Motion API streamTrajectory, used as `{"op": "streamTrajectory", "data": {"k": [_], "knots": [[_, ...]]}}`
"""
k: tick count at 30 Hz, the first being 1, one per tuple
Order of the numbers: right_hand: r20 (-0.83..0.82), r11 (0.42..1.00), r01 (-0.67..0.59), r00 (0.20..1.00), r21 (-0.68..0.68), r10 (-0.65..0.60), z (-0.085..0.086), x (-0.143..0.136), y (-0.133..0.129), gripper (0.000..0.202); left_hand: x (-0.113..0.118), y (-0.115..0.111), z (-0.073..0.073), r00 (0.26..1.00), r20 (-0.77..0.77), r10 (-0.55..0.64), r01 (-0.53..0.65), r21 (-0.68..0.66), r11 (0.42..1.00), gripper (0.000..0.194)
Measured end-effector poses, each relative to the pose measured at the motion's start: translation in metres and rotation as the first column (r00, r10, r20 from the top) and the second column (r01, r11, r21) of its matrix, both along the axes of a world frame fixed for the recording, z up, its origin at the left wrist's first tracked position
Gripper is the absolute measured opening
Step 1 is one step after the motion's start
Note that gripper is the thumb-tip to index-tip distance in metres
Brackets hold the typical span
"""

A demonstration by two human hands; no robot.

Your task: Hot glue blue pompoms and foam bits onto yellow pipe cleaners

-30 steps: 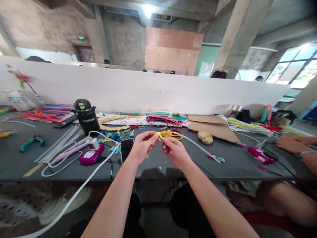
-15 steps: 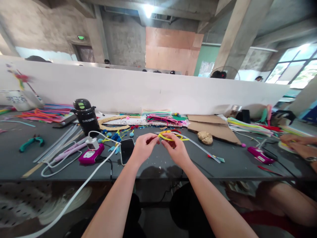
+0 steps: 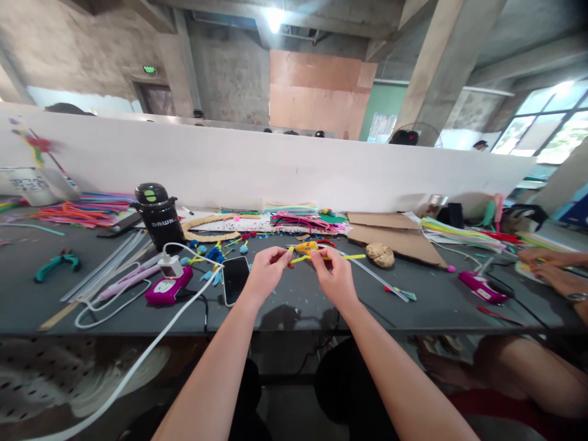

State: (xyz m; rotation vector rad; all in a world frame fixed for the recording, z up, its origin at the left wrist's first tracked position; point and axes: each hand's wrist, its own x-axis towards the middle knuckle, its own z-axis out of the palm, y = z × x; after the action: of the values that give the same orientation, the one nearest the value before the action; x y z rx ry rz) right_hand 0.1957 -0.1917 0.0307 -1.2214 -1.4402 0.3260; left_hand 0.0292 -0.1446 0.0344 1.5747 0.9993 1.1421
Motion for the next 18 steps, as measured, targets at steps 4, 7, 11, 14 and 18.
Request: {"op": "streamTrajectory", "data": {"k": [4, 7, 11, 14, 18], "knots": [[-0.024, 1.000, -0.012, 1.000, 0.015, 0.012, -0.0001, -0.0009, 0.0001, 0.025, 0.0023, -0.0004, -0.0010, 0.999, 0.053, 0.008, -0.006, -0.035, 0.999, 0.030], [0.040, 0.987, -0.161, 0.986, -0.003, 0.161, -0.0035, -0.0031, 0.0026, 0.033, 0.0038, -0.0033, -0.0007, 0.995, 0.097, -0.004, 0.011, -0.067, 0.998, 0.031], [0.182, 0.955, -0.294, 0.937, -0.045, 0.298, -0.0084, -0.0044, 0.0058, 0.031, 0.0044, -0.0065, -0.0006, 0.994, 0.106, -0.038, 0.046, -0.068, 0.997, 0.031], [0.242, 0.963, -0.267, 0.932, -0.048, 0.270, -0.0089, -0.0024, 0.0067, 0.024, 0.0036, -0.0064, -0.0009, 0.996, 0.059, -0.068, 0.071, -0.049, 0.996, 0.032], [0.295, 0.964, -0.253, 0.918, -0.079, 0.265, -0.0065, 0.0015, 0.0058, 0.017, 0.0012, -0.0041, -0.0002, 0.996, -0.055, -0.068, 0.068, 0.006, 0.998, 0.030]]}}
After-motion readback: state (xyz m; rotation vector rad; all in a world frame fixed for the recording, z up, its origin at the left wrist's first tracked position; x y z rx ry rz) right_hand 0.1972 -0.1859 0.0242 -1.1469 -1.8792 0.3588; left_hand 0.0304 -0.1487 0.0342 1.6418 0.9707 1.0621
